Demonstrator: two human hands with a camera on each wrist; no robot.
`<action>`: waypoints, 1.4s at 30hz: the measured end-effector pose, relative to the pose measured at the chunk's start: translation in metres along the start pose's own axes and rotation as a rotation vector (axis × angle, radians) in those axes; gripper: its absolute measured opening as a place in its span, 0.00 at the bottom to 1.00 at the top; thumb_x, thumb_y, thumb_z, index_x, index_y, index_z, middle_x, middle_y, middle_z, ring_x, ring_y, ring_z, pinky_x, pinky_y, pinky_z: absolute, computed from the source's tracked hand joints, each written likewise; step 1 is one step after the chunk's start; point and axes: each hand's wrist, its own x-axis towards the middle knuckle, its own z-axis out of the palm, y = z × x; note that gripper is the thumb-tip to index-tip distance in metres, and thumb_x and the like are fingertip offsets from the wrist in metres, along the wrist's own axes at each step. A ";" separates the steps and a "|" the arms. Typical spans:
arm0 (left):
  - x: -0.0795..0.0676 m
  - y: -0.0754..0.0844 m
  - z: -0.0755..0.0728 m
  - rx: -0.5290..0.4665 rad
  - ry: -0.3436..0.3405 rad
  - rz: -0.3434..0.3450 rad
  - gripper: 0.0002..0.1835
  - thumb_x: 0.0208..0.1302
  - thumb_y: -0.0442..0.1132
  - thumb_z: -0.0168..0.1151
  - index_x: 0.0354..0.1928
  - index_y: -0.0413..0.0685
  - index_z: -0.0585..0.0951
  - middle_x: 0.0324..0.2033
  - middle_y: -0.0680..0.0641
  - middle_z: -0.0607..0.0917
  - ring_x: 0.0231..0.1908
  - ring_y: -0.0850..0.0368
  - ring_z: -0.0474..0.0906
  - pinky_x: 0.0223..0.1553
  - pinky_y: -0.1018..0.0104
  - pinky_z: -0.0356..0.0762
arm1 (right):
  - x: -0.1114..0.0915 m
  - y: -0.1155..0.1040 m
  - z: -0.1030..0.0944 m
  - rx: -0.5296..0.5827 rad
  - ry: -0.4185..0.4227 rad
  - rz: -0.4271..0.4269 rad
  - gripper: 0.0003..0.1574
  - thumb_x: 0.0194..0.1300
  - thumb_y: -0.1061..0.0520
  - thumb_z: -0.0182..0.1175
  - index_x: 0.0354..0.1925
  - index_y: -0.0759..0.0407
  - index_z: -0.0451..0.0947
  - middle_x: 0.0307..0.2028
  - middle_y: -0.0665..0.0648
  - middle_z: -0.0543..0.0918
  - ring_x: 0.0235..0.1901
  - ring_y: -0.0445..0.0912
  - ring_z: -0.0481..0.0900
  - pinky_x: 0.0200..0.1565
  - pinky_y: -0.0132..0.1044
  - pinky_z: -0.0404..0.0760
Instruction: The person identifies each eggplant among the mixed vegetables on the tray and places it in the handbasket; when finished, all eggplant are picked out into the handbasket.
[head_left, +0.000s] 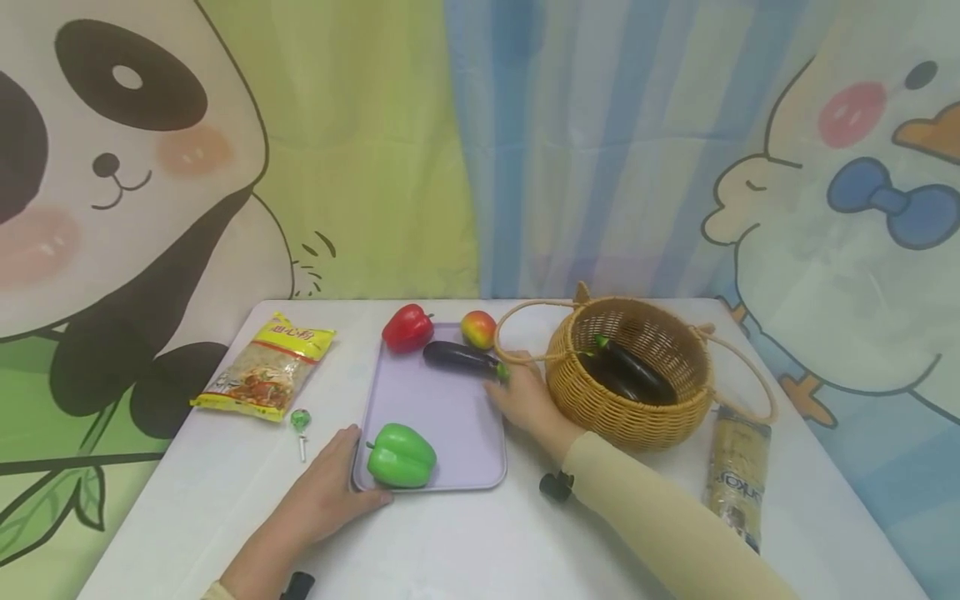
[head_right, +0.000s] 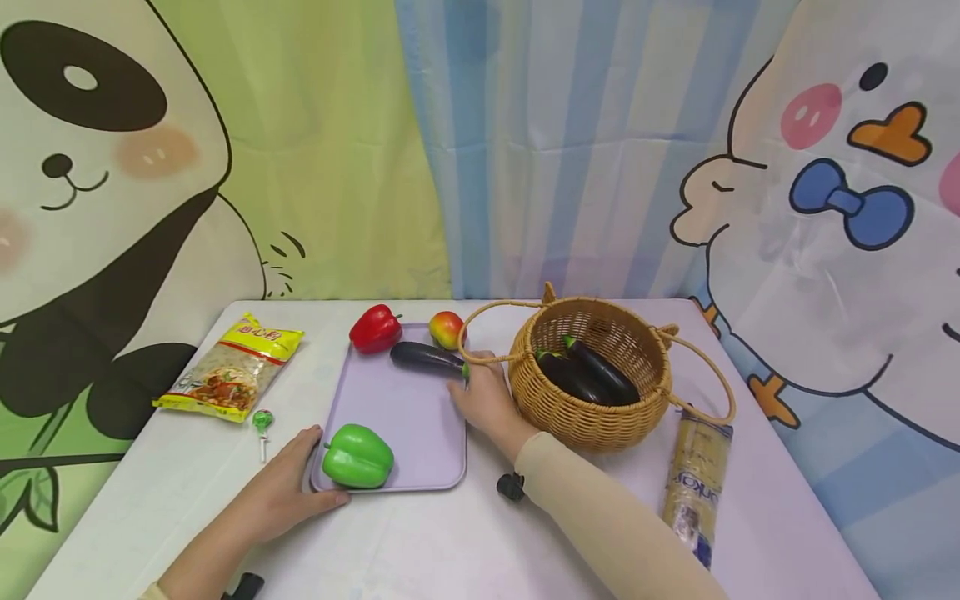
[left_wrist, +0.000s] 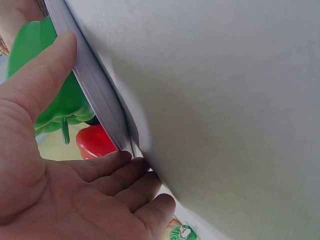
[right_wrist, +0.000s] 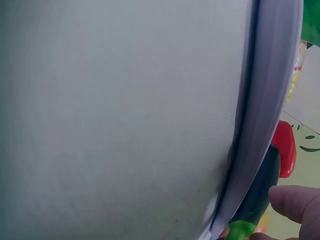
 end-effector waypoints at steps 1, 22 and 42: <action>0.000 0.000 0.000 -0.001 0.000 0.001 0.69 0.49 0.62 0.81 0.81 0.32 0.51 0.79 0.26 0.57 0.78 0.26 0.55 0.76 0.30 0.58 | 0.001 0.000 0.000 -0.004 0.007 0.000 0.38 0.66 0.55 0.71 0.71 0.63 0.72 0.66 0.67 0.77 0.68 0.61 0.77 0.74 0.54 0.75; -0.002 -0.002 0.002 -0.011 0.019 0.019 0.68 0.49 0.59 0.82 0.81 0.32 0.52 0.78 0.28 0.60 0.78 0.27 0.58 0.76 0.31 0.61 | 0.000 0.001 0.003 -0.114 -0.080 -0.038 0.28 0.67 0.57 0.68 0.65 0.54 0.81 0.59 0.57 0.88 0.54 0.50 0.83 0.61 0.48 0.83; -0.002 -0.001 0.000 -0.001 0.024 0.049 0.67 0.51 0.59 0.81 0.80 0.30 0.53 0.78 0.27 0.60 0.77 0.27 0.58 0.77 0.31 0.59 | -0.025 0.006 -0.005 -0.121 -0.097 -0.097 0.25 0.63 0.57 0.72 0.59 0.51 0.86 0.43 0.50 0.84 0.41 0.42 0.77 0.46 0.37 0.80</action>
